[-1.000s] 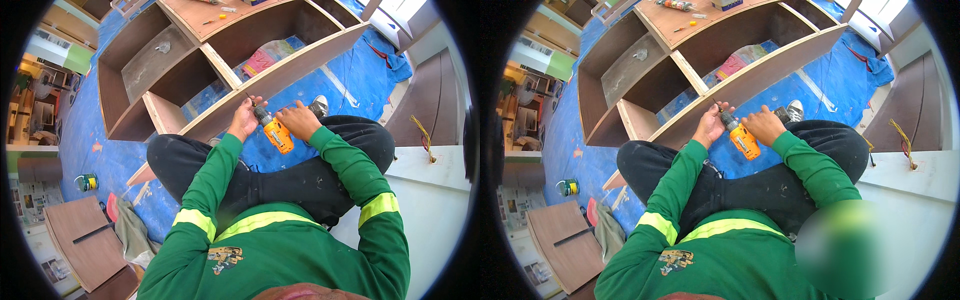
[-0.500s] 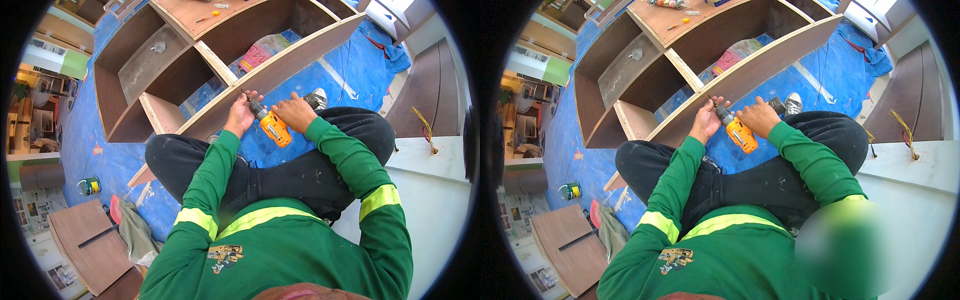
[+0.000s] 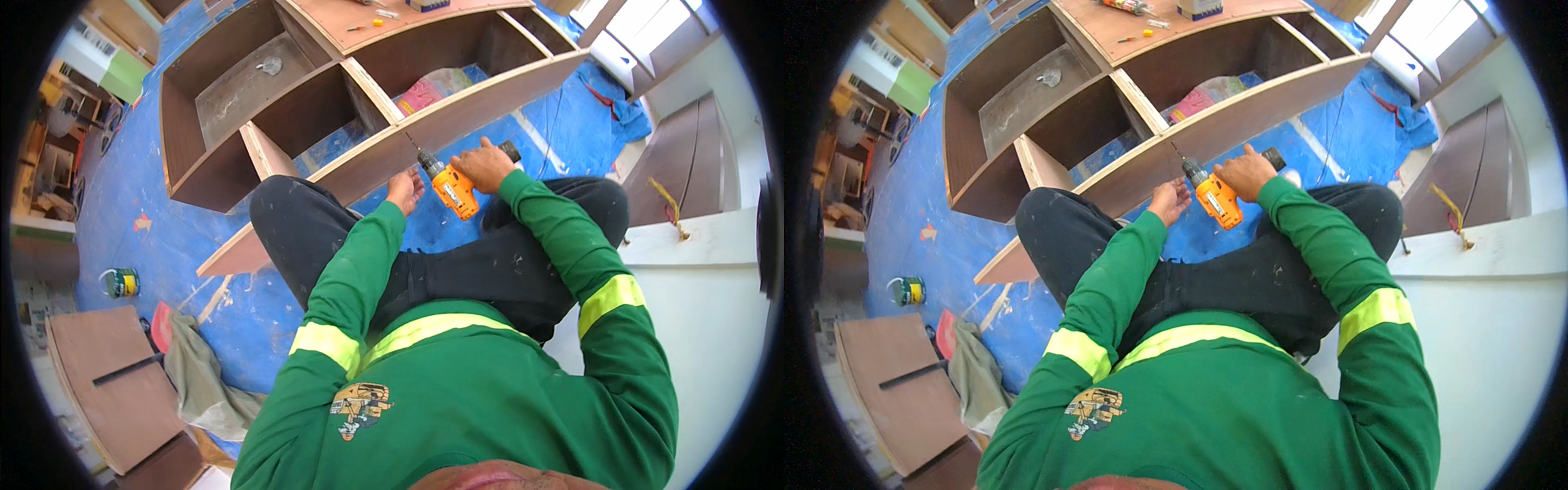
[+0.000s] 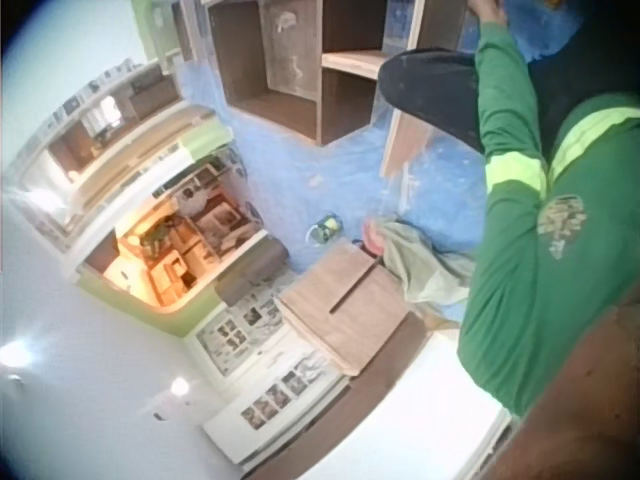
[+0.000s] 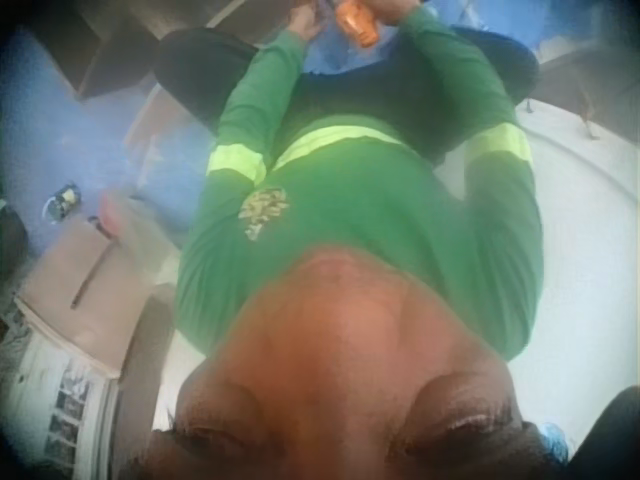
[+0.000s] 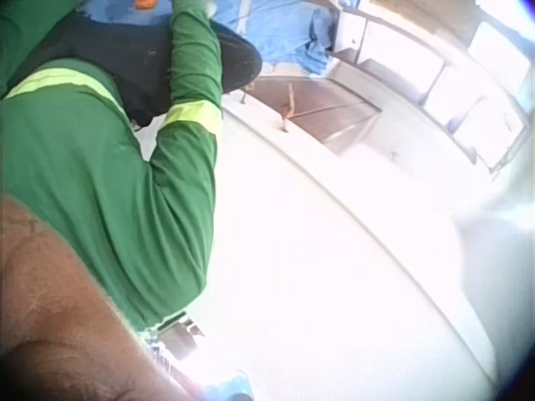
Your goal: The person sits on the floor and uses a cordless drill to fasten screws into a wooden shelving unit. They repeatedly position the drill, drive screws into pre-drilled holes, and adjust the shelving components to secure the structure.
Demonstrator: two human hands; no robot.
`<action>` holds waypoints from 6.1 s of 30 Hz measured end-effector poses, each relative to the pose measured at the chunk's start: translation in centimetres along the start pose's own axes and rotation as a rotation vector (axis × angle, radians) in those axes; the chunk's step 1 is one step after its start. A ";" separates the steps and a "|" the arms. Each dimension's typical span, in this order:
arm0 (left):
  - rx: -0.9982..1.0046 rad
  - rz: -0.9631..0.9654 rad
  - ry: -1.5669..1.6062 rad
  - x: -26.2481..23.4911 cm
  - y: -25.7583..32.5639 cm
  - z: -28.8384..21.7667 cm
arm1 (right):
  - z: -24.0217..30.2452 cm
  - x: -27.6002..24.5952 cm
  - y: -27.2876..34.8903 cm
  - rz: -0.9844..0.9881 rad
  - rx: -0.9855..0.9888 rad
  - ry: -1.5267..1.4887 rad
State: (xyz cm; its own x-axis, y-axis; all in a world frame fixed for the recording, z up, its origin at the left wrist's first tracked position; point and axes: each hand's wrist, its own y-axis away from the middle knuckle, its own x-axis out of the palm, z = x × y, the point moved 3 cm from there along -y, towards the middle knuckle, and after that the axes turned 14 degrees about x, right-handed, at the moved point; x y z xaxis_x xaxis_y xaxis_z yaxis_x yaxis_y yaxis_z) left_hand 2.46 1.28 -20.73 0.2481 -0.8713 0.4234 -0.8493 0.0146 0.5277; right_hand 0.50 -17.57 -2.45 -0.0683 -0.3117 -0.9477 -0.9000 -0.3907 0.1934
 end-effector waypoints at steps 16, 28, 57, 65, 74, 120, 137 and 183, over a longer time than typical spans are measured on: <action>0.213 0.002 0.163 1.3 -0.4 -2.3 | -0.8 2.4 0.0 -0.037 0.002 -0.149; -0.038 0.106 -0.104 8.1 12.6 -0.5 | -1.7 2.6 0.1 -0.014 -0.013 -0.365; 0.119 0.172 0.128 7.2 9.0 2.1 | -0.9 3.3 -0.4 -0.008 0.042 -0.325; 0.139 0.182 0.065 7.2 8.8 1.9 | -0.9 3.3 -0.6 -0.002 0.043 -0.318; 0.125 0.174 0.110 7.1 8.7 1.8 | -1.0 3.2 -0.8 0.014 0.042 -0.335; 0.139 0.223 0.056 6.4 7.0 1.6 | -0.6 3.2 -2.1 -0.002 0.059 -0.323; -0.078 0.085 0.197 -0.8 2.3 2.8 | 0.0 4.4 0.8 0.042 0.072 -0.141; -0.017 -0.138 -0.168 -5.9 -0.8 -2.6 | 1.9 7.3 -2.6 0.446 0.111 -0.249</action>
State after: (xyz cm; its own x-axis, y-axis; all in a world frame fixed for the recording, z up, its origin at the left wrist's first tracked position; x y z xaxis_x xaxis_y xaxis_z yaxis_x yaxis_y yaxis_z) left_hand 2.89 7.65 -21.73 0.2792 -0.9352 0.2180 -0.8044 -0.1039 0.5849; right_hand 1.53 -17.17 -10.39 -0.5437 -0.2060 -0.8136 -0.7994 -0.1683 0.5768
